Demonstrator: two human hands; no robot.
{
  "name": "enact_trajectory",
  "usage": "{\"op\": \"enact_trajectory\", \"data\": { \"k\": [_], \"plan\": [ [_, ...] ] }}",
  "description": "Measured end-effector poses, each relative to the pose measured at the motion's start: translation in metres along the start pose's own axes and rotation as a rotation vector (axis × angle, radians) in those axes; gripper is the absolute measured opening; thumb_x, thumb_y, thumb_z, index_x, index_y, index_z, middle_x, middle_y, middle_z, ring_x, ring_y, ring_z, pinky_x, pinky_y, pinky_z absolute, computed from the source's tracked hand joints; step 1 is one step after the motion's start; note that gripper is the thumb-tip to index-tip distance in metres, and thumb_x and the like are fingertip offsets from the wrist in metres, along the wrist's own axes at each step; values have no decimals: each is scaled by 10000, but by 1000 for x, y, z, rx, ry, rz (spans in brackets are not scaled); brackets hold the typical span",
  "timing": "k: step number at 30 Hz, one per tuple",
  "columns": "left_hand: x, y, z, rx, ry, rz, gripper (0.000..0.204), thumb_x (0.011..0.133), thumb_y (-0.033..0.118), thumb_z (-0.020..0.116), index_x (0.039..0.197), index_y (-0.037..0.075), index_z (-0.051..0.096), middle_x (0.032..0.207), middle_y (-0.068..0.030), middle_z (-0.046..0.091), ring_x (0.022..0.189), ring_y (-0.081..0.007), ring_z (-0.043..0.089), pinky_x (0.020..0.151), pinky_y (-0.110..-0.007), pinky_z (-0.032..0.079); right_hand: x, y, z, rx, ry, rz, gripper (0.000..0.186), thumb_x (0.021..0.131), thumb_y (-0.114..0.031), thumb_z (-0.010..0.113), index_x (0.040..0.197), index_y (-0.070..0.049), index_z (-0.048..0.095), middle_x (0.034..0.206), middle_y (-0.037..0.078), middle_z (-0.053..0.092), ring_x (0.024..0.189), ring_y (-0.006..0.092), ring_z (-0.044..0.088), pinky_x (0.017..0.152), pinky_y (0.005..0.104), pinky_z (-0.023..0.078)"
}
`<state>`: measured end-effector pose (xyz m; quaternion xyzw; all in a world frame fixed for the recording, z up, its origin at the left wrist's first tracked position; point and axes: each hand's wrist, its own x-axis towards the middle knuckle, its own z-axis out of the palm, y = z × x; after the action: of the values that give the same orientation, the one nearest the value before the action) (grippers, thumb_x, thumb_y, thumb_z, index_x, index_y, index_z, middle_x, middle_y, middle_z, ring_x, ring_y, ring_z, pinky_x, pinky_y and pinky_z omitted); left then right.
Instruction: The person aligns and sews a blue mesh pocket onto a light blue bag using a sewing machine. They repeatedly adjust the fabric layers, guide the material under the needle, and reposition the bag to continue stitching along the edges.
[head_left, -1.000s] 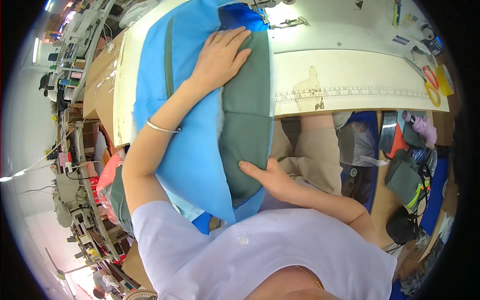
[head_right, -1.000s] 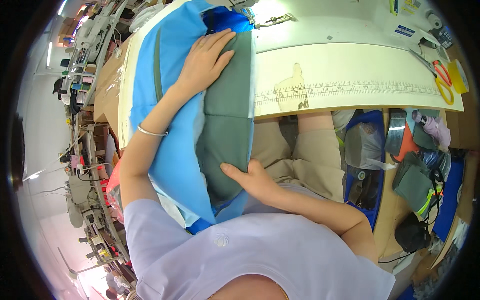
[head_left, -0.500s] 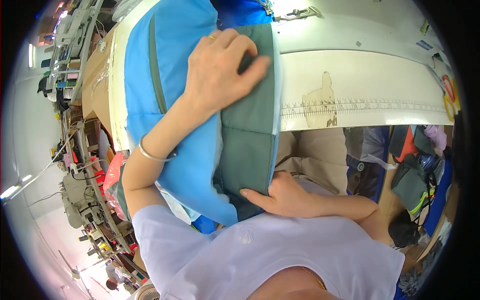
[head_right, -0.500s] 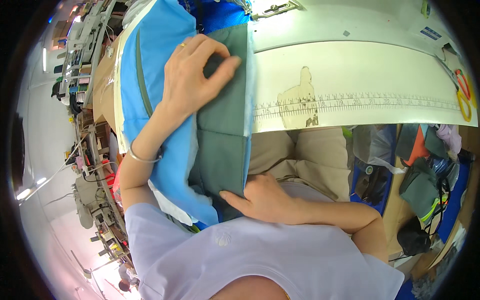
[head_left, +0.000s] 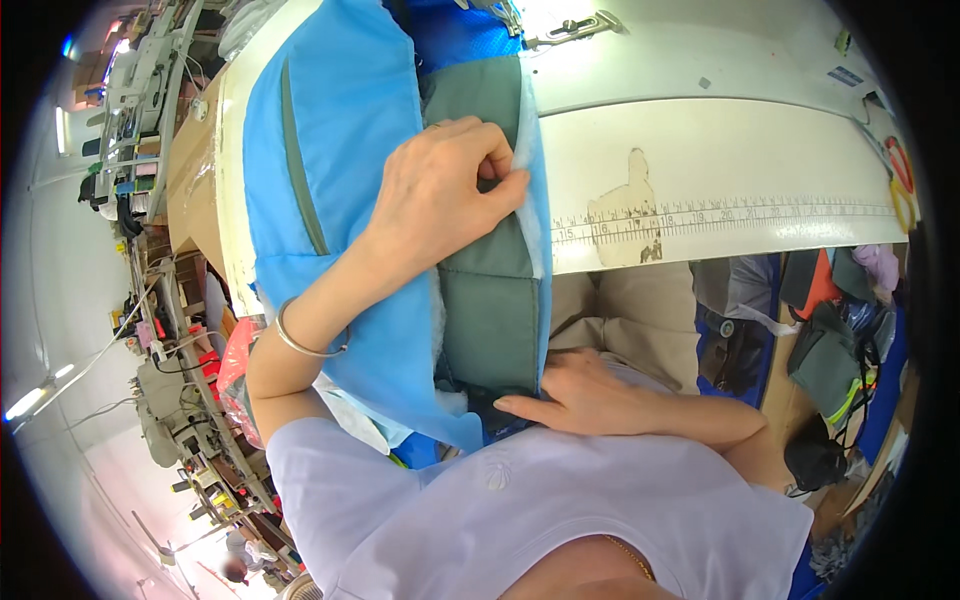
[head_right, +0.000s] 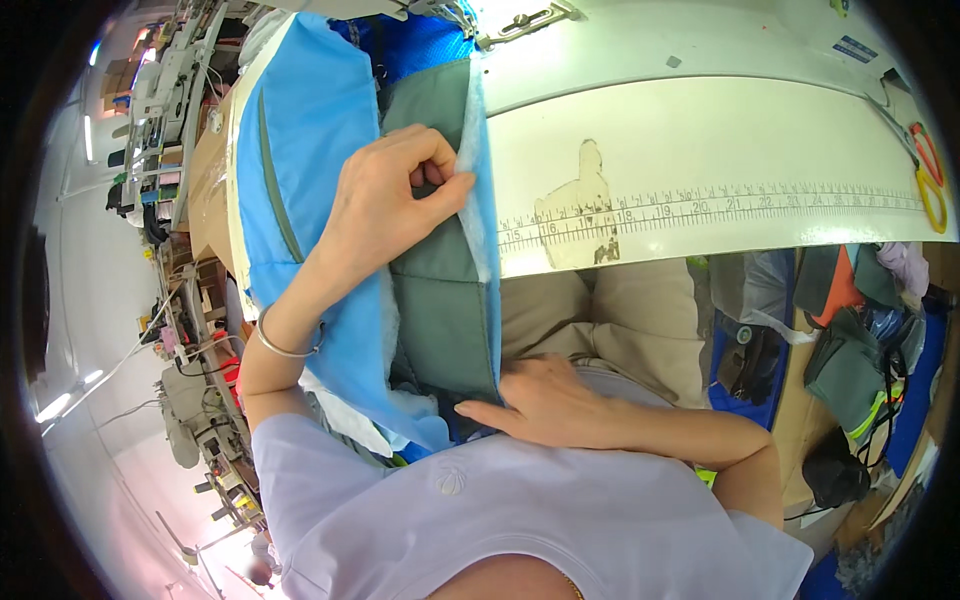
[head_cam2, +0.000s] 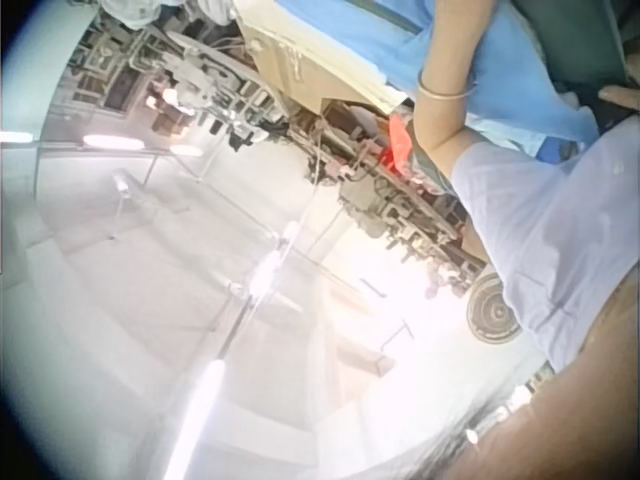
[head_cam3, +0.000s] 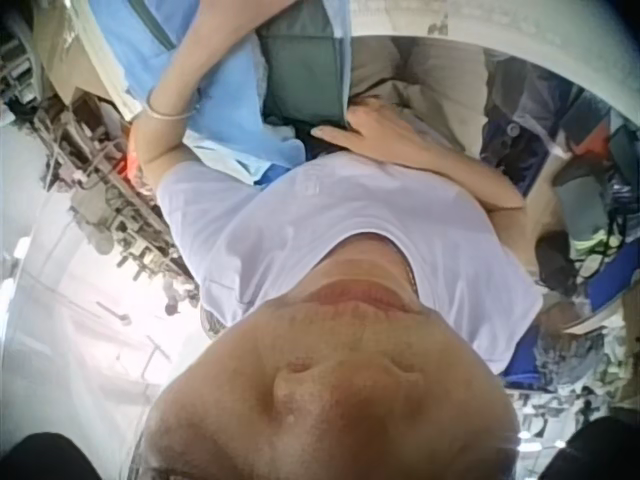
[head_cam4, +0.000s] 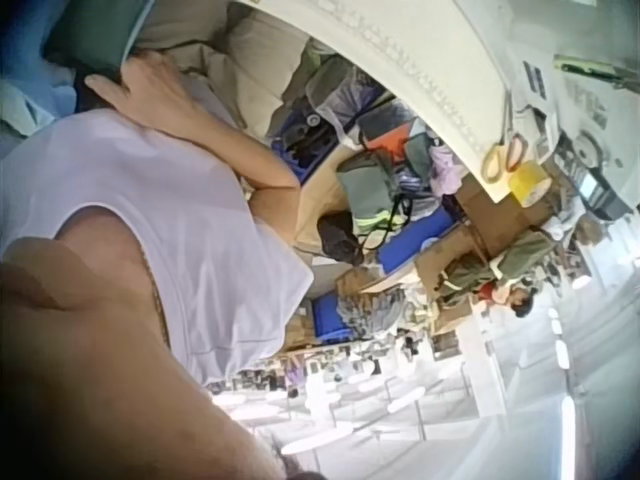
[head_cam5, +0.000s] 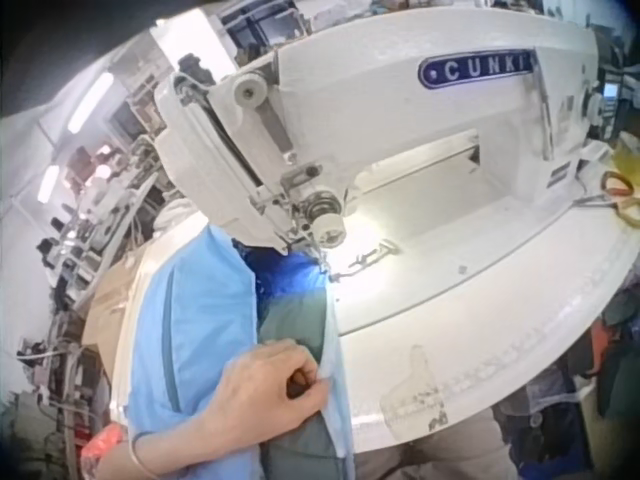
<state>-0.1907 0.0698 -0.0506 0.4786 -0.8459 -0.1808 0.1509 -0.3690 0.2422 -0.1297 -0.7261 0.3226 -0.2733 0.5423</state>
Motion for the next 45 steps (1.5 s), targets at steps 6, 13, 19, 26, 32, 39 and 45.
{"op": "enact_trajectory", "data": {
  "k": [6, 13, 19, 26, 32, 39, 45],
  "plan": [
    [-4, 2, -5, -94, 16, -10, 114, 833, 131, 783, 863, 61, 698, 796, -56, 683, 714, -237, 666, 603, -358, 518, 34, -9, -79, -466, 527, -389, 189, 818, -163, 825, 881, -51, 687, 805, 77, 689, 697, 236, 669, 596, 360, 539],
    [9, -18, -2, 208, 195, 451, 294, 801, -19, 733, 1062, 111, 768, 1094, -62, 727, 874, -263, 688, 703, -356, 571, 74, -3, -107, -853, 549, -414, 374, 755, -58, 751, 1122, 4, 714, 1182, 103, 672, 1164, 316, 621, 936, 414, 552],
    [15, -31, -3, 271, 193, 588, 340, 727, 6, 772, 1038, 142, 772, 1123, -43, 729, 848, -242, 694, 659, -337, 573, 72, 0, -106, -898, 419, -348, 424, 747, -29, 731, 1168, 15, 707, 1286, 105, 655, 1234, 347, 587, 982, 474, 532],
    [22, -37, -5, 240, 213, 667, 281, 719, 11, 792, 982, 100, 747, 1004, -26, 731, 767, -218, 690, 610, -318, 557, 72, 1, -106, -937, 404, -386, 449, 741, -35, 689, 1184, 34, 696, 1297, 123, 641, 1218, 347, 577, 1019, 472, 503],
    [25, -41, -9, 135, 232, 666, 239, 759, 6, 790, 980, 83, 744, 941, -42, 737, 784, -216, 705, 611, -307, 549, 73, 2, -106, -917, 402, -381, 446, 744, -51, 688, 1182, 31, 695, 1298, 121, 634, 1216, 335, 571, 1035, 461, 487],
    [23, -41, -4, 85, 192, 610, 216, 786, 0, 772, 991, 64, 744, 973, -53, 754, 813, -237, 724, 642, -321, 556, 70, -10, -107, -873, 278, -315, 406, 796, -214, 804, 1157, -79, 676, 1388, 92, 586, 1319, 357, 518, 1069, 533, 452],
    [26, -42, -4, 229, 239, 635, 279, 752, 14, 758, 1022, 82, 752, 1052, -58, 754, 872, -245, 730, 680, -330, 580, 69, -7, -106, -906, 234, -368, 366, 847, -300, 777, 1132, -89, 685, 1315, 107, 618, 1339, 337, 512, 1103, 558, 422]
  ]
}}
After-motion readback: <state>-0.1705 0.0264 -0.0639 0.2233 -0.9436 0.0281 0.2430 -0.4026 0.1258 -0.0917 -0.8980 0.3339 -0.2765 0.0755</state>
